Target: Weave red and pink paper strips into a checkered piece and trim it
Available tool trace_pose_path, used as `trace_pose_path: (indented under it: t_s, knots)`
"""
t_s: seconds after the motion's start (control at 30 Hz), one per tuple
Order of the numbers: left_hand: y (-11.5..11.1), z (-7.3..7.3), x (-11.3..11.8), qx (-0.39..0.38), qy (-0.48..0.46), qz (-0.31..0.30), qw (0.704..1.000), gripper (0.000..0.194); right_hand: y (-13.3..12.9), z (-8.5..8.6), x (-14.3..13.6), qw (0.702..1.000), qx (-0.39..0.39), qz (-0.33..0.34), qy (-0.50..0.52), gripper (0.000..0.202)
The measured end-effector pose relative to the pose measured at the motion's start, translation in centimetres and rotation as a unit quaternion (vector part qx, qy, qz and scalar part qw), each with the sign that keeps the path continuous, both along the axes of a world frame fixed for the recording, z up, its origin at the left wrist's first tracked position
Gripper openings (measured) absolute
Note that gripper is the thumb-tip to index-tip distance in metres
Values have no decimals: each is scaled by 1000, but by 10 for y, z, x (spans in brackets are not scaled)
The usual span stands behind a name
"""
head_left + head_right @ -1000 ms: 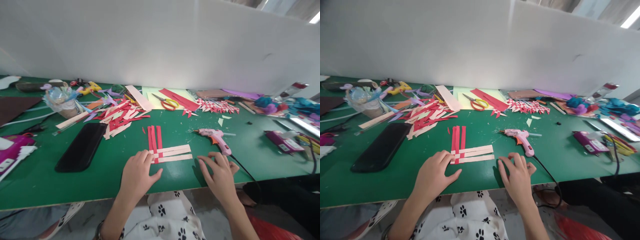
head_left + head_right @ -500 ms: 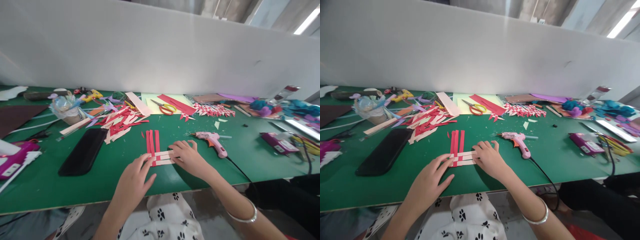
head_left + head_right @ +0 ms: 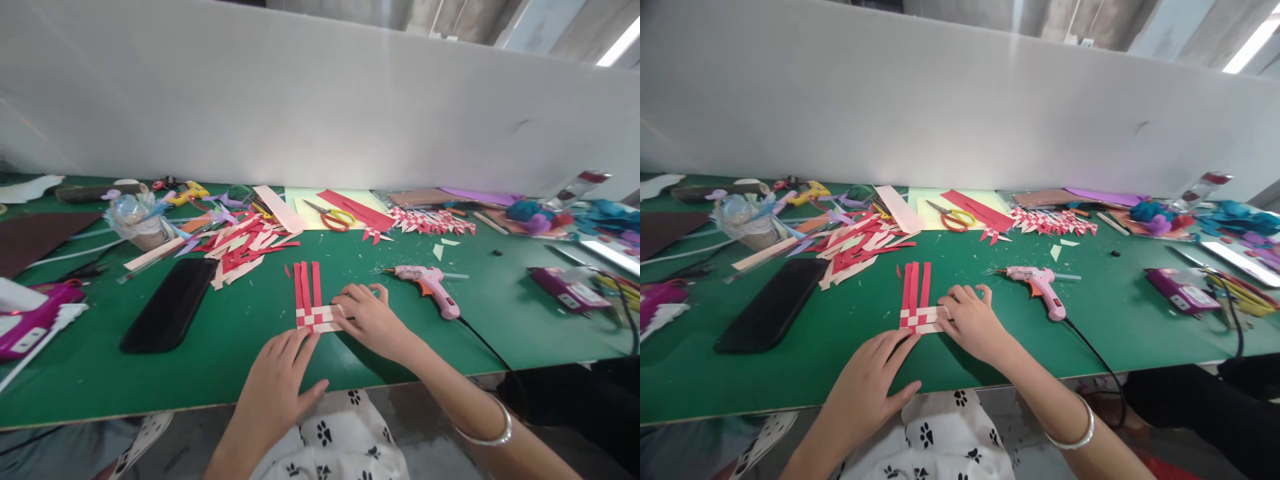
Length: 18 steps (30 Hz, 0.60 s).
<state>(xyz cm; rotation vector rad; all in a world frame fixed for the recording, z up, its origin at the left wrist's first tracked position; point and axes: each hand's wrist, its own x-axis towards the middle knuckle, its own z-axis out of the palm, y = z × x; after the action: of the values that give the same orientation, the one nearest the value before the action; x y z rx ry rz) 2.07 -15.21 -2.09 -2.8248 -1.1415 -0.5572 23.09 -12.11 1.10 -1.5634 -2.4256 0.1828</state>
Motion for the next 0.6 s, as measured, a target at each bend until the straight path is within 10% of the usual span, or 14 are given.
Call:
trace_pose_path:
  t_s: [0.6]
  knots:
    - [-4, -5, -2, 18, -30, 6, 999, 50, -29, -7, -7, 1000, -3, 25, 15, 23]
